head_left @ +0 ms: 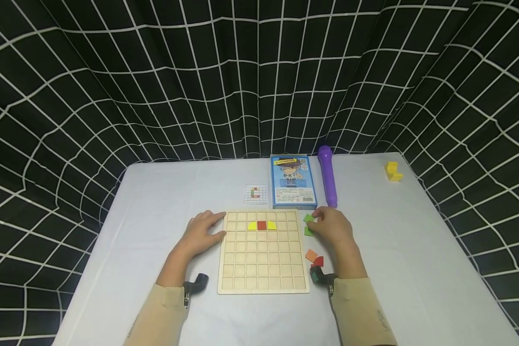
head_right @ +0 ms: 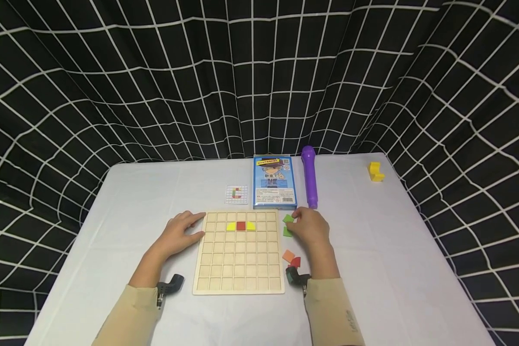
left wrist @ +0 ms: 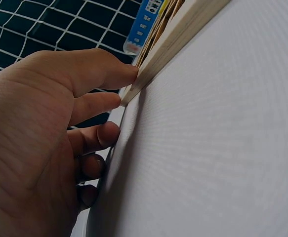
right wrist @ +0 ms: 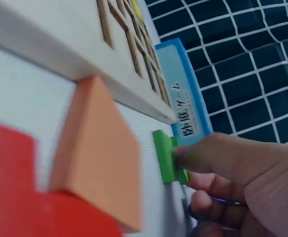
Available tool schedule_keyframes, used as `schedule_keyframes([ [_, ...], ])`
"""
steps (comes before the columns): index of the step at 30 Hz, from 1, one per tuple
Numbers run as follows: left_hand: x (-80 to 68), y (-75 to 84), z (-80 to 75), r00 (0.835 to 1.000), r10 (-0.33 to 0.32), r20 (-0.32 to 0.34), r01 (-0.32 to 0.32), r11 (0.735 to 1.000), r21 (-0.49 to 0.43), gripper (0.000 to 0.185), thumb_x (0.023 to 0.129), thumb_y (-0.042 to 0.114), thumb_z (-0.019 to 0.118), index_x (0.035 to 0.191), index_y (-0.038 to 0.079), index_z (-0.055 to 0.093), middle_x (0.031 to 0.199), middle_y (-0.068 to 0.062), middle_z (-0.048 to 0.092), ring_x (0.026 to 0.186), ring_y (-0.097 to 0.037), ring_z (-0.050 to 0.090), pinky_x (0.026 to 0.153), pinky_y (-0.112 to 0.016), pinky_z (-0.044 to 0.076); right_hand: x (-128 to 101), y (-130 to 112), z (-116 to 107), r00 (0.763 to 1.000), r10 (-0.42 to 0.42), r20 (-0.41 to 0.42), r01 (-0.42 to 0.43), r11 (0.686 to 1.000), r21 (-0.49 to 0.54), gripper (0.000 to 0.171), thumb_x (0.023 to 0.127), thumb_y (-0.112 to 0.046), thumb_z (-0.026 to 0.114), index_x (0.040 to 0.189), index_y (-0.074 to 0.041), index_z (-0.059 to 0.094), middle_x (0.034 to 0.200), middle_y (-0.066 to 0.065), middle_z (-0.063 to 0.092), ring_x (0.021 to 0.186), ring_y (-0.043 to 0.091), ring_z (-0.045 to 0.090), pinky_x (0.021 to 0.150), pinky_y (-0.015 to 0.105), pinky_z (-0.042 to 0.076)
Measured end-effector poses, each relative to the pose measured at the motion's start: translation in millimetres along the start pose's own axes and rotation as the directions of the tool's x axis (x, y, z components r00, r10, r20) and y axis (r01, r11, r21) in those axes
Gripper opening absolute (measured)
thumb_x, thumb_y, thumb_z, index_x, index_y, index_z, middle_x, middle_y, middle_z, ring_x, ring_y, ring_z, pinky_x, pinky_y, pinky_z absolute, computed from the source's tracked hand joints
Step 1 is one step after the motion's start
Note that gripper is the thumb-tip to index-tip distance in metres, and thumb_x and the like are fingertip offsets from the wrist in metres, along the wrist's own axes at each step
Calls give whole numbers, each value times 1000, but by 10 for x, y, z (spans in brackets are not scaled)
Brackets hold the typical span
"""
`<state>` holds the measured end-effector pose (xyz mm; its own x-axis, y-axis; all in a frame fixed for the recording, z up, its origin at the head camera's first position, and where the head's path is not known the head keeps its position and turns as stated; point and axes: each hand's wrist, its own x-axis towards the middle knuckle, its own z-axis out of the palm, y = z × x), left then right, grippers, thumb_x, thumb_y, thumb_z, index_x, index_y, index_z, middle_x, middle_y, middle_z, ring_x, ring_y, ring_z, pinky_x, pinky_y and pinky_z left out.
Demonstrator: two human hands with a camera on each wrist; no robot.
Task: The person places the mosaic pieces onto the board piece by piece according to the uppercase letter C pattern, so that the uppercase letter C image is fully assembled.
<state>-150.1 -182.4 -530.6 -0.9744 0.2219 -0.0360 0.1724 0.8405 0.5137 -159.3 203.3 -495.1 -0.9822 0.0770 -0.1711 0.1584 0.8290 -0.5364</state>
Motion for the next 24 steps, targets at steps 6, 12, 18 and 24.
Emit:
schedule_keyframes([
  [6,3,-4,-1,1000,3,2,-3,1000,2,63,89,42,76,145,19,60,94,7,55,89,-15,46,83,-37,39,-63,-74,-151,999,-41,14,39,994,101,36,83,-23,79,110,-2,70,95,8,69,85,26,61,77,43,49],
  [12,4,-12,-7,1000,15,6,-15,1000,2,62,90,41,76,145,18,60,93,7,53,87,-15,45,81,-36,38,-112,-248,-220,988,-153,34,141,960,242,39,83,-16,79,116,2,70,93,10,68,78,24,60,67,35,49],
  [18,9,-22,4,1000,15,3,-15,1000,2,63,90,41,76,146,19,59,93,7,54,87,-15,45,82,-36,38,-201,-458,-162,966,-255,44,228,921,315,34,85,-15,81,114,-1,73,89,5,67,76,22,57,61,33,48],
  [24,10,-17,5,1000,15,0,-15,1000,2,63,89,41,76,146,19,60,93,7,54,87,-15,45,82,-36,38,-333,-684,-2,945,-318,73,282,907,312,27,85,-18,84,109,-9,76,87,-2,66,75,19,57,63,33,48],
])
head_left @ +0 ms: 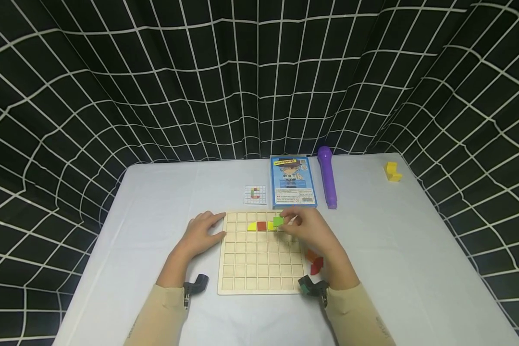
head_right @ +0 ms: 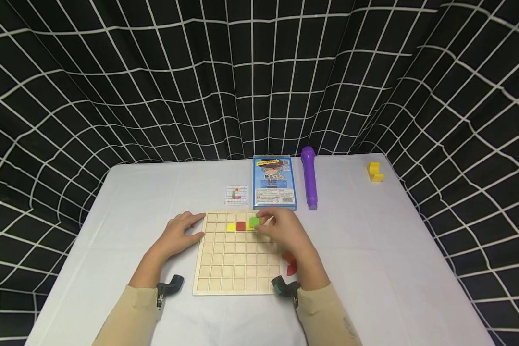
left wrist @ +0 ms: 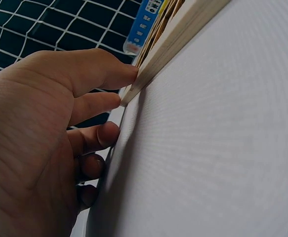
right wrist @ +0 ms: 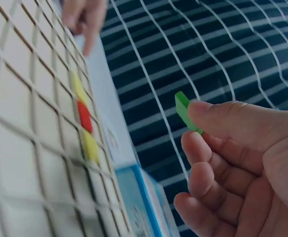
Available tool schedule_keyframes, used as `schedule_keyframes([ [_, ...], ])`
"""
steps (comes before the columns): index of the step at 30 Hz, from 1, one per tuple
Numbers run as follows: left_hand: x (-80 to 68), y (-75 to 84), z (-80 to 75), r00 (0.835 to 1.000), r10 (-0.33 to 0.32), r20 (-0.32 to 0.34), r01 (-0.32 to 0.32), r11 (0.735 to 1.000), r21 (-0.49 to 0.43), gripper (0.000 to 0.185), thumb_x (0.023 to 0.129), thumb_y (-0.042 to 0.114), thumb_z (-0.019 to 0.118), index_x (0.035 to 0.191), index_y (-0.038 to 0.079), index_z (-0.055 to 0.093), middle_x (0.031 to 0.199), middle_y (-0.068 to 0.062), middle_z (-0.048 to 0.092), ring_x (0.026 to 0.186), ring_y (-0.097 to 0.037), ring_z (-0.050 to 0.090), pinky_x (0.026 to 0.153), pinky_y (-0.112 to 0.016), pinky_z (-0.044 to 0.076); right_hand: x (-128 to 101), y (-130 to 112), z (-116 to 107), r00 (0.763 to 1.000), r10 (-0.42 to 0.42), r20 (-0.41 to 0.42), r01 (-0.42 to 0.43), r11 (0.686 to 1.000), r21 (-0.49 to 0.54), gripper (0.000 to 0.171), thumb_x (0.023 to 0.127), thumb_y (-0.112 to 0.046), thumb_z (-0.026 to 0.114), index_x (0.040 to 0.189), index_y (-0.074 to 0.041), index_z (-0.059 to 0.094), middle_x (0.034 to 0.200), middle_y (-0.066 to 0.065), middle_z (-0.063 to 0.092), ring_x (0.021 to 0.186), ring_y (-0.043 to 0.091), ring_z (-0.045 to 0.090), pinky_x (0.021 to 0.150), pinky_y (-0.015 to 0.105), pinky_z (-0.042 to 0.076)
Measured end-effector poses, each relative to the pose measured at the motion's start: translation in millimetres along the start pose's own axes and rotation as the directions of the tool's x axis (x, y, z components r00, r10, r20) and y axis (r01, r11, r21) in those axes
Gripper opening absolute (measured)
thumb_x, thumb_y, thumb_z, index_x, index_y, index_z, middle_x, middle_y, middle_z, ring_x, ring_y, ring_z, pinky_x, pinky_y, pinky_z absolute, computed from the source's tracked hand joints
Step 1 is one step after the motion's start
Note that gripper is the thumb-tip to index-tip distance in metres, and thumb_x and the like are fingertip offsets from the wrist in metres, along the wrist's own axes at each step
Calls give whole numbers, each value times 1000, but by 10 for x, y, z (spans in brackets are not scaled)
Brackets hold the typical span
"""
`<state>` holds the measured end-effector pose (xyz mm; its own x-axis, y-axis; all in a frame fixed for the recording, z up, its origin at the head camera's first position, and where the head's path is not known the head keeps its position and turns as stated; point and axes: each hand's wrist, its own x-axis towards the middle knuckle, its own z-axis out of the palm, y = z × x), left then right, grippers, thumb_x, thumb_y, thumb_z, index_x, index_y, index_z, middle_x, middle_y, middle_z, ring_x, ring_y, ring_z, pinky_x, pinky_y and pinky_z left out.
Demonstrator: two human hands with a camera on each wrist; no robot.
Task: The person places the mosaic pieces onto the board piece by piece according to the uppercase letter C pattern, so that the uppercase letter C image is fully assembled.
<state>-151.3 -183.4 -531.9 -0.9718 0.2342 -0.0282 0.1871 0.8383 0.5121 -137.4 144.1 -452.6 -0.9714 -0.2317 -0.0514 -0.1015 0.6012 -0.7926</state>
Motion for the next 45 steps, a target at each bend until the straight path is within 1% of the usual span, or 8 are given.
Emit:
schedule_keyframes([
  [5,0,6,-14,1000,8,1,-8,1000,-1,63,89,41,76,145,18,60,92,6,53,86,-15,45,81,-36,38,-17,-135,284,999,-22,40,24,999,-38,25,84,-21,85,106,-11,78,76,-3,58,66,14,51,55,30,42],
  [12,-5,5,-22,1000,12,6,-12,1000,1,62,90,41,75,146,18,60,91,7,52,86,-15,45,81,-35,37,3,-148,678,996,-51,67,61,986,-157,30,86,-27,84,110,-10,78,64,-6,51,60,10,45,58,30,38],
  [21,-9,16,-26,1000,7,5,-7,1000,-3,61,91,41,74,146,19,59,91,7,52,86,-16,44,82,-36,37,45,-30,923,996,-89,16,90,955,-283,26,86,-23,82,108,-11,79,68,-7,52,66,12,50,58,31,41],
  [27,-8,19,-27,1000,7,8,-7,1000,-4,61,91,40,75,146,19,59,91,6,52,86,-16,44,82,-36,37,35,-31,941,994,-103,-26,90,950,-299,13,87,-19,81,99,-15,82,84,-4,68,76,13,59,64,32,47],
  [30,-8,11,-26,1000,2,11,-2,1000,-3,62,91,41,74,146,19,59,92,6,52,86,-16,45,82,-36,37,24,-60,900,996,-94,5,91,948,-305,15,87,-22,82,101,-17,83,87,-5,69,77,12,60,65,32,47],
  [36,-10,9,-19,1000,2,13,-2,1000,-11,62,91,40,75,147,18,59,93,6,53,86,-16,45,83,-37,38,28,-67,551,997,-64,52,74,973,-220,28,90,-25,79,117,-15,79,69,-5,54,65,13,48,60,33,39],
  [40,-8,12,-13,1000,0,12,0,1000,-9,63,90,40,75,146,18,59,94,6,54,87,-16,46,83,-37,38,18,18,227,998,22,58,-14,992,-124,28,91,-23,78,117,-14,77,78,-1,55,70,17,50,62,35,42],
  [45,-7,9,-16,1000,6,10,-6,1000,-6,62,90,40,75,146,18,59,94,6,54,88,-16,46,84,-37,38,19,213,-79,992,95,87,-88,993,-77,26,91,-17,77,116,-11,75,84,3,56,78,21,52,67,36,43],
])
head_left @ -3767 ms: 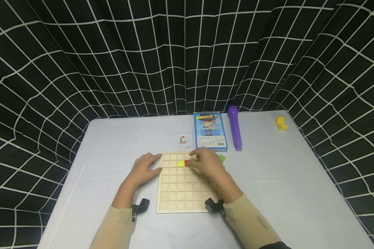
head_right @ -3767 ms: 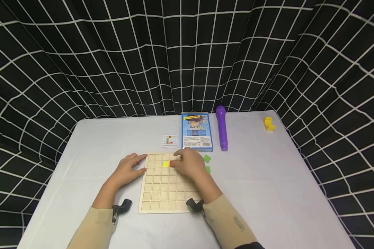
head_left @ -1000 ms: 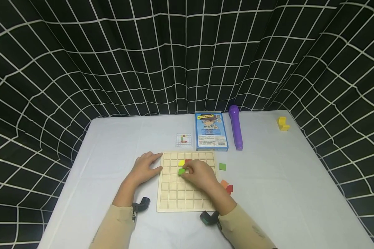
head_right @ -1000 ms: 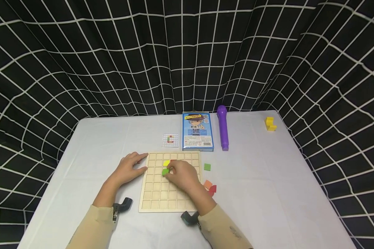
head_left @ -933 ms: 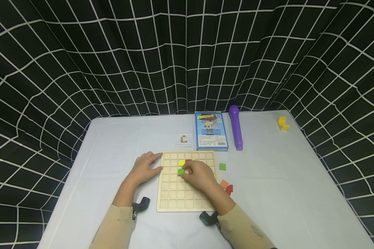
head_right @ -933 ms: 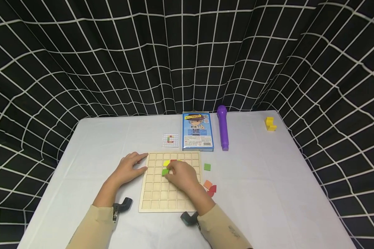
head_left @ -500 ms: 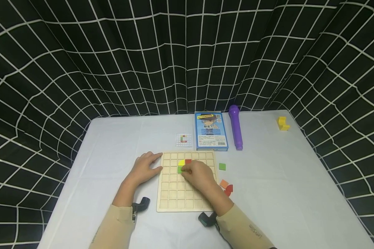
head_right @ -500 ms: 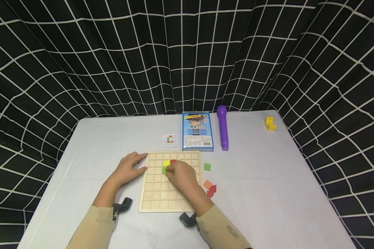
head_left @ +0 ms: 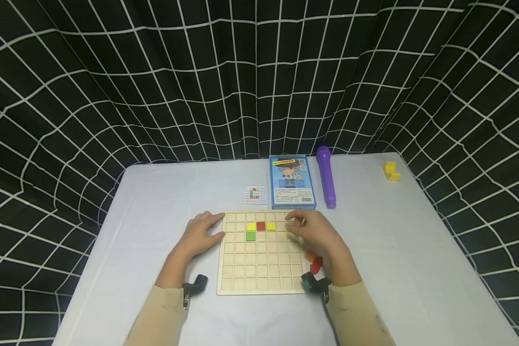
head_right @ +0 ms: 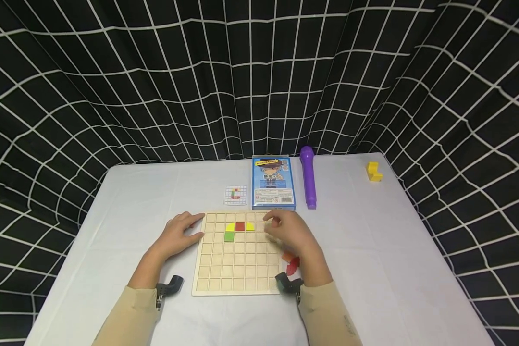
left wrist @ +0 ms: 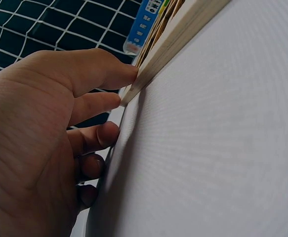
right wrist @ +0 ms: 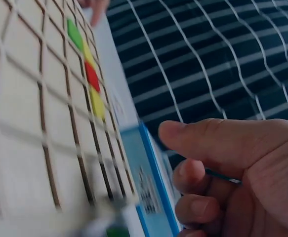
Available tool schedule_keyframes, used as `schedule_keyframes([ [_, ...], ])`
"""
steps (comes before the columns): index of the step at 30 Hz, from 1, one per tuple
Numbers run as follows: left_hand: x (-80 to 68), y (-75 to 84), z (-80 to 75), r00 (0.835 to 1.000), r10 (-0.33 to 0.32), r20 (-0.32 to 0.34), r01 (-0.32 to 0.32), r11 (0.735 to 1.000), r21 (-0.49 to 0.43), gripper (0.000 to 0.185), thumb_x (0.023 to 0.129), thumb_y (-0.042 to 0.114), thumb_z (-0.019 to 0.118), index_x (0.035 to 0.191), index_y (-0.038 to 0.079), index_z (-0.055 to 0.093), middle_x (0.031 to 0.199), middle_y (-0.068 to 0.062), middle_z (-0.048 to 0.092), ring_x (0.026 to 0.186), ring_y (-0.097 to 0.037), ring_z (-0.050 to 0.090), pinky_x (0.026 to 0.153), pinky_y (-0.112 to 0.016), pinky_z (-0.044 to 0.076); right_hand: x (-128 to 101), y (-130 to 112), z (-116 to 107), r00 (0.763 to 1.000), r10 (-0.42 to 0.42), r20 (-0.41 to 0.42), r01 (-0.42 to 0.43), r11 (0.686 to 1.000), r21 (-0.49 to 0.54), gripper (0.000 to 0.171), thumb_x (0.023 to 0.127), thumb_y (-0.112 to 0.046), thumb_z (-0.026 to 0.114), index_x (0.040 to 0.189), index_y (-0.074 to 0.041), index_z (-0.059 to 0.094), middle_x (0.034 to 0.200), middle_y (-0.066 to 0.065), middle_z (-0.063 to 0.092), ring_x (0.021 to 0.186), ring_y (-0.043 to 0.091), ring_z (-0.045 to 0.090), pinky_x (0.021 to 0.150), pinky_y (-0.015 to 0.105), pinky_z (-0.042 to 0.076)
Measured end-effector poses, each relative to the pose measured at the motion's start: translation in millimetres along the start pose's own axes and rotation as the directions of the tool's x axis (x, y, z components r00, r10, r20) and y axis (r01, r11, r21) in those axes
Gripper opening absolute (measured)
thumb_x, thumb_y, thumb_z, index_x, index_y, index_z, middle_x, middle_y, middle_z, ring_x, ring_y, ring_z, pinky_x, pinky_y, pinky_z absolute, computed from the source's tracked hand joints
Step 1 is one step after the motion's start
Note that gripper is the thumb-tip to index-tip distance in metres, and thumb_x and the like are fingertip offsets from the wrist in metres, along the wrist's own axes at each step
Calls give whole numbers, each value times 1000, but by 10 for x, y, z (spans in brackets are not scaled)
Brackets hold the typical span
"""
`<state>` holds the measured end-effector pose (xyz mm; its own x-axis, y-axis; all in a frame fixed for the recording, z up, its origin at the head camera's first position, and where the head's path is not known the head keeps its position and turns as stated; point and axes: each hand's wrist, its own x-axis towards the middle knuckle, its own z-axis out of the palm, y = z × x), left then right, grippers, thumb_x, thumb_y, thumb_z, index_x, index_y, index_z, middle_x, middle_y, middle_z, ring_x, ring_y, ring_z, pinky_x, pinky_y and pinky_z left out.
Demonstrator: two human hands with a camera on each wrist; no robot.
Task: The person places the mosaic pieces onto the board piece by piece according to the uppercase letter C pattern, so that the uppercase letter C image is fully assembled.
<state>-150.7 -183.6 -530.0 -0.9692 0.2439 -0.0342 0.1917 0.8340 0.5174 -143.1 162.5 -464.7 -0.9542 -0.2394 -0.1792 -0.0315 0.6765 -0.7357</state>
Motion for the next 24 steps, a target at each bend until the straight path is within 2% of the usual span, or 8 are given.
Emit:
schedule_keyframes([
  [4,1,-7,4,1000,3,-3,-3,1000,-2,62,90,40,75,146,18,60,94,6,55,88,-16,46,84,-38,39,10,175,-126,999,29,32,-29,1000,1,28,88,-10,77,115,-5,73,80,3,54,78,20,51,71,36,41],
  [8,3,-14,14,1000,2,-4,-2,1000,2,62,89,40,75,146,18,60,94,6,54,88,-16,46,84,-37,39,11,308,-189,992,100,72,-102,995,18,31,83,-4,77,113,0,69,74,4,51,71,18,48,69,35,40],
  [14,2,-17,17,1000,2,-7,-2,1000,0,62,89,40,75,146,19,60,94,6,54,88,-16,46,83,-37,38,15,451,-204,979,194,64,-194,981,-13,29,79,-5,80,105,0,68,74,5,49,69,18,46,64,33,39],
  [20,7,-22,17,1000,5,-11,-5,1000,2,62,90,40,75,146,18,59,94,6,54,88,-16,46,84,-37,38,22,460,-210,980,195,49,-194,981,-24,26,78,-5,79,102,-1,68,75,5,51,69,19,47,63,34,40],
  [24,5,-22,17,1000,9,-10,-9,1000,-2,62,90,39,75,146,18,60,93,6,53,87,-16,45,83,-37,38,13,372,-230,986,167,17,-167,985,41,29,79,-4,77,106,2,67,86,9,59,77,22,55,69,34,47],
])
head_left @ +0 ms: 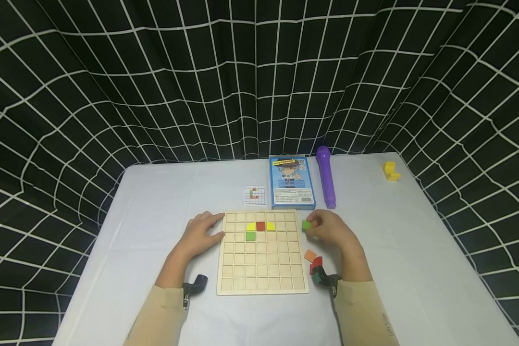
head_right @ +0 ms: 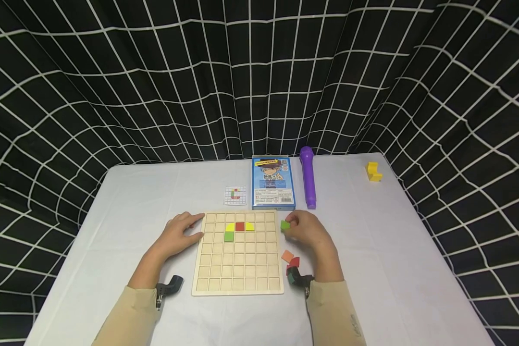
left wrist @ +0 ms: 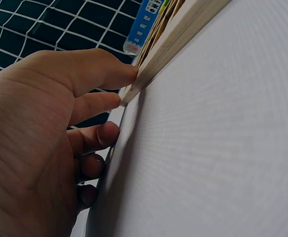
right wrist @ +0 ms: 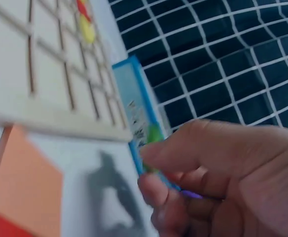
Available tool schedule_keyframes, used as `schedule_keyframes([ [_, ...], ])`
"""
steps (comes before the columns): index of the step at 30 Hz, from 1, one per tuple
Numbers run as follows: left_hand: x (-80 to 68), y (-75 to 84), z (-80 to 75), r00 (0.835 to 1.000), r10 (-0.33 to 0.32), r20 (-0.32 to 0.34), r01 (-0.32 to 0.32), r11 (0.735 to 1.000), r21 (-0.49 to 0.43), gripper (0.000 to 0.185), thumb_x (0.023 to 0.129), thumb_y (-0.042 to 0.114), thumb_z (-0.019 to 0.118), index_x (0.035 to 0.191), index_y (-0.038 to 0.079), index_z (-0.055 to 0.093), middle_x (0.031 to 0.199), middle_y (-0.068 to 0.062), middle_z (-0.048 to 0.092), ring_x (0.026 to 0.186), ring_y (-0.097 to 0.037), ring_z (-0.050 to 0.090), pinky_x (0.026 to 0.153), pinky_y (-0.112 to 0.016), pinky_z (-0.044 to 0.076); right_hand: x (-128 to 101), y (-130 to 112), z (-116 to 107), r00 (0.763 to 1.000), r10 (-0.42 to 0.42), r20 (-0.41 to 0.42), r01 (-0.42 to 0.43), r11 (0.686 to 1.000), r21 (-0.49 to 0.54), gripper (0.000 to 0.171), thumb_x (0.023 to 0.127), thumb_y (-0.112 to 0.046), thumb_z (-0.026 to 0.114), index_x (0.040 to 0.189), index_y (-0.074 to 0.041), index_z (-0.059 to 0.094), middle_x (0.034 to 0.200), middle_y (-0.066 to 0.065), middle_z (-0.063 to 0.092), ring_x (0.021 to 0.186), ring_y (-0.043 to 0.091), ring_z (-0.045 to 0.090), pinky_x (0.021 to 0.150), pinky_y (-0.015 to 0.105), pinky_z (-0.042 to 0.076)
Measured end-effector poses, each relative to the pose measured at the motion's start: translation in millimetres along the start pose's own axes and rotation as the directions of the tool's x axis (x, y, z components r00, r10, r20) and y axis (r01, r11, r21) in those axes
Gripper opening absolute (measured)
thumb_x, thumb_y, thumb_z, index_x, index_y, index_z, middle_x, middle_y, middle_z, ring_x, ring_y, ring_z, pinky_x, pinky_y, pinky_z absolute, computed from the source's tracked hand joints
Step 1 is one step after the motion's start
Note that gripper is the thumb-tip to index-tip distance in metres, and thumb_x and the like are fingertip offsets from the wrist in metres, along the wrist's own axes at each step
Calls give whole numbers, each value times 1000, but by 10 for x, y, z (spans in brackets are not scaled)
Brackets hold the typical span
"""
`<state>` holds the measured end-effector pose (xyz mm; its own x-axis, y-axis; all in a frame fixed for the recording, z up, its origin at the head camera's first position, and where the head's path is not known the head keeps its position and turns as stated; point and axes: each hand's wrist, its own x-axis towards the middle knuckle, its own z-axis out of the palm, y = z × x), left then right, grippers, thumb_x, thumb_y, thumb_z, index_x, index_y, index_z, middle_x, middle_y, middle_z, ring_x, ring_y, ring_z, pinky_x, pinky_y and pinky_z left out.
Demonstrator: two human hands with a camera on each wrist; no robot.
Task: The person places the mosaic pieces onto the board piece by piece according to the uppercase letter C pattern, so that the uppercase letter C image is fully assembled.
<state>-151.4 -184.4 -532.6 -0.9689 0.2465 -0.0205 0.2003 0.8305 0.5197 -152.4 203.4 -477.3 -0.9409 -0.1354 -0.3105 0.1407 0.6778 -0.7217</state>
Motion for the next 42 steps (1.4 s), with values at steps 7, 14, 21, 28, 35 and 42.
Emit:
schedule_keyframes([
  [7,-10,8,-2,1000,-3,-5,3,1000,-8,62,89,40,75,145,18,60,92,7,53,86,-15,44,81,-37,37,-51,-199,32,994,-108,-1,107,986,131,38,75,-4,70,112,3,67,92,10,63,78,21,58,71,33,49],
  [14,-4,0,-1,1000,0,-6,0,1000,-8,60,90,39,75,144,18,61,90,6,52,85,-16,44,81,-36,36,-82,-403,231,979,-202,40,189,958,217,37,76,1,70,113,2,66,79,6,58,74,19,54,70,33,46],
  [21,0,3,-3,1000,-1,-7,1,1000,-5,61,89,40,76,144,18,61,91,6,52,85,-16,44,81,-36,37,-128,-605,533,959,-268,89,260,961,93,27,81,-9,83,105,-6,72,79,1,58,70,16,52,62,30,45],
  [28,1,-5,-7,1000,12,-3,-12,1000,-5,60,90,40,75,145,17,61,91,6,52,86,-16,44,81,-36,36,-110,-656,925,923,-345,171,360,931,-63,25,81,-15,86,102,-9,75,61,-6,43,59,8,40,62,28,38],
  [35,-10,13,-17,1000,5,-4,-5,1000,-7,61,90,40,75,145,17,60,91,6,53,86,-16,45,82,-37,37,-98,-653,1127,944,-305,126,326,921,-213,26,80,-19,84,104,-15,78,61,-8,46,58,8,42,54,27,32],
  [42,-7,9,-12,1000,-2,-7,2,1000,-2,61,90,41,75,145,19,60,92,7,54,87,-16,45,83,-36,38,-133,-715,1165,944,-330,23,320,896,-309,18,80,-21,86,97,-17,83,77,-6,71,75,12,64,64,31,47],
])
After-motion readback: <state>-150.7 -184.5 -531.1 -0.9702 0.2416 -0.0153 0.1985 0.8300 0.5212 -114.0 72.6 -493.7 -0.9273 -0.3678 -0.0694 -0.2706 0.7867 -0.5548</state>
